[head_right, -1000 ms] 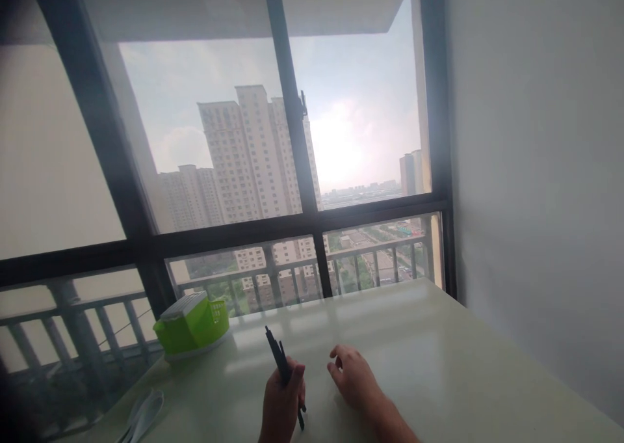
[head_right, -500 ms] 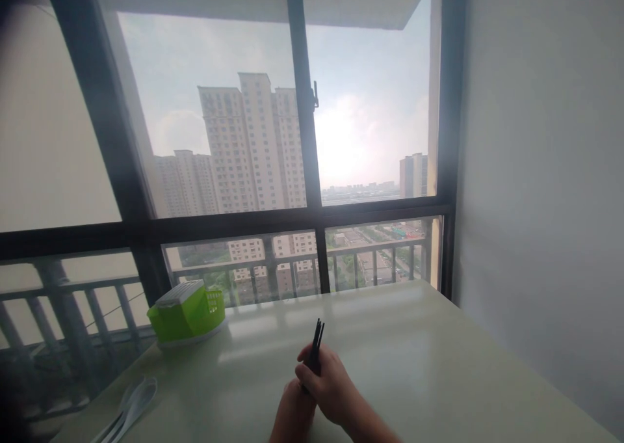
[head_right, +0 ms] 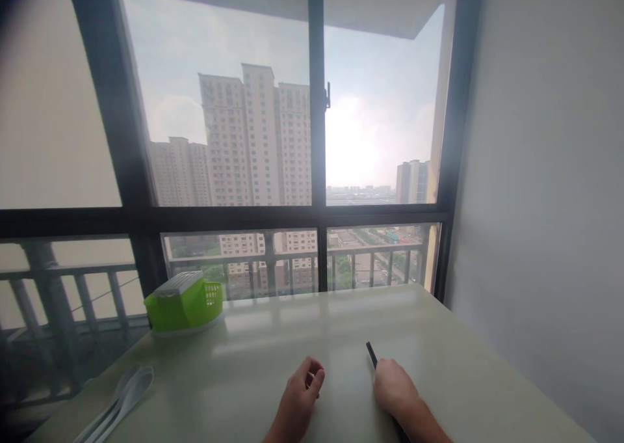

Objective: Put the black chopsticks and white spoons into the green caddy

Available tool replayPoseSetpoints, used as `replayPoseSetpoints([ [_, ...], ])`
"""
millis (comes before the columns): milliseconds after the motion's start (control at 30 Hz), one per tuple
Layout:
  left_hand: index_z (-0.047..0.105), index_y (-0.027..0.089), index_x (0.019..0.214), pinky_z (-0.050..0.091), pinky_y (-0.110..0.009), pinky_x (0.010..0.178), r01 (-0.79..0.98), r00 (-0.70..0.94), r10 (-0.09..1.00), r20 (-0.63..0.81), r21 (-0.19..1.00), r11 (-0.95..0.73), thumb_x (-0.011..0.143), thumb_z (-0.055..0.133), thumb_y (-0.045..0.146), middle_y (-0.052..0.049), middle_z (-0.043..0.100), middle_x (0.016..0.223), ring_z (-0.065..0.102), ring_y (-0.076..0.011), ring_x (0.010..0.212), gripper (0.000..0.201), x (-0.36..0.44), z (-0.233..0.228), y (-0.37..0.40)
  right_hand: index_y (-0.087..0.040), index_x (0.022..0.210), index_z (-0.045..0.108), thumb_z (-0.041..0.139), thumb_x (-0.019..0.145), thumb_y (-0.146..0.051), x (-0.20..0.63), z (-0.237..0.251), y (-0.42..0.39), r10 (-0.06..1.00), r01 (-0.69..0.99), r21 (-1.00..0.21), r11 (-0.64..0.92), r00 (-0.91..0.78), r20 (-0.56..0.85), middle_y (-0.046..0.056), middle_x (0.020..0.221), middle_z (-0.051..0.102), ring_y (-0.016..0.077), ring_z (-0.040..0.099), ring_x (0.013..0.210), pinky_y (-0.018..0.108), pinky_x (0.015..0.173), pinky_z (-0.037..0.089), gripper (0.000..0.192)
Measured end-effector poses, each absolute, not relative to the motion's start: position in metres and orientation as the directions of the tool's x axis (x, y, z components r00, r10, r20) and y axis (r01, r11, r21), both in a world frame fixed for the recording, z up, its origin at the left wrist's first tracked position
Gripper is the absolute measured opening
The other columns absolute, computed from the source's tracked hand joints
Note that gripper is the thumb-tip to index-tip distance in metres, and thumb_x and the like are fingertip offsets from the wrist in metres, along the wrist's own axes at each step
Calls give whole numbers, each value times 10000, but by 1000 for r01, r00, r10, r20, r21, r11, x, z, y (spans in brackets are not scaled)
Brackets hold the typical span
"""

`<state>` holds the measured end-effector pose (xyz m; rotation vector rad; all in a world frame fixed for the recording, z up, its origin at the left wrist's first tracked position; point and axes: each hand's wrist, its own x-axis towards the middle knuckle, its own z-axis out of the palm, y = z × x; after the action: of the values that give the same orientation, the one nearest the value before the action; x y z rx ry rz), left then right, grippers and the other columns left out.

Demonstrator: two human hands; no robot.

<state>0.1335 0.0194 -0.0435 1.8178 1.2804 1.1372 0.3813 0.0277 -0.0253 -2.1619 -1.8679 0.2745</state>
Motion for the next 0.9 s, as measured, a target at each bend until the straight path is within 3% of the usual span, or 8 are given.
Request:
replayPoseSetpoints([
  [167, 590, 207, 812, 407, -244, 703, 455, 198, 925, 325, 805, -380, 934, 497, 413, -12, 664, 807, 590, -164, 738, 257, 135, -42, 17, -96, 1146, 609, 450, 968, -196, 377, -49, 21, 976, 958, -238, -160, 189, 104, 202, 988, 734, 291, 734, 928, 344, 755, 500, 259],
  [367, 579, 209, 820, 402, -236, 670, 417, 199, 933, 299, 836, -357, 942, 485, 468, 7, 630, 754, 578, -155, 689, 302, 133, -42, 20, -141, 1116, 581, 463, 986, -297, 376, -49, 20, 964, 964, -189, -188, 218, 151, 179, 943, 719, 299, 738, 870, 360, 727, 508, 235],
  [633, 538, 212, 797, 341, -226, 606, 451, 165, 924, 344, 807, -381, 967, 443, 515, 40, 527, 664, 495, -135, 633, 361, 134, -38, 17, -157, 1169, 574, 422, 1004, -425, 372, -33, 21, 950, 966, -166, -198, 231, 211, 164, 986, 689, 296, 728, 862, 373, 733, 504, 350],
  [767, 586, 219, 858, 361, -232, 645, 644, 172, 941, 293, 689, -332, 963, 467, 450, 11, 625, 707, 587, -161, 709, 280, 129, -18, 9, -178, 1114, 567, 406, 1010, -417, 358, -6, 20, 944, 967, -224, -122, 183, 274, 137, 988, 687, 278, 716, 863, 338, 699, 465, 307],
  [900, 623, 236, 925, 412, -266, 718, 874, 74, 971, 229, 453, -174, 937, 511, 460, -47, 722, 879, 671, -213, 853, 251, 74, 8, 0, -223, 946, 552, 414, 1002, -437, 335, 12, -4, 947, 938, -347, 23, 91, 309, 67, 894, 696, 226, 696, 826, 286, 660, 401, 260],
])
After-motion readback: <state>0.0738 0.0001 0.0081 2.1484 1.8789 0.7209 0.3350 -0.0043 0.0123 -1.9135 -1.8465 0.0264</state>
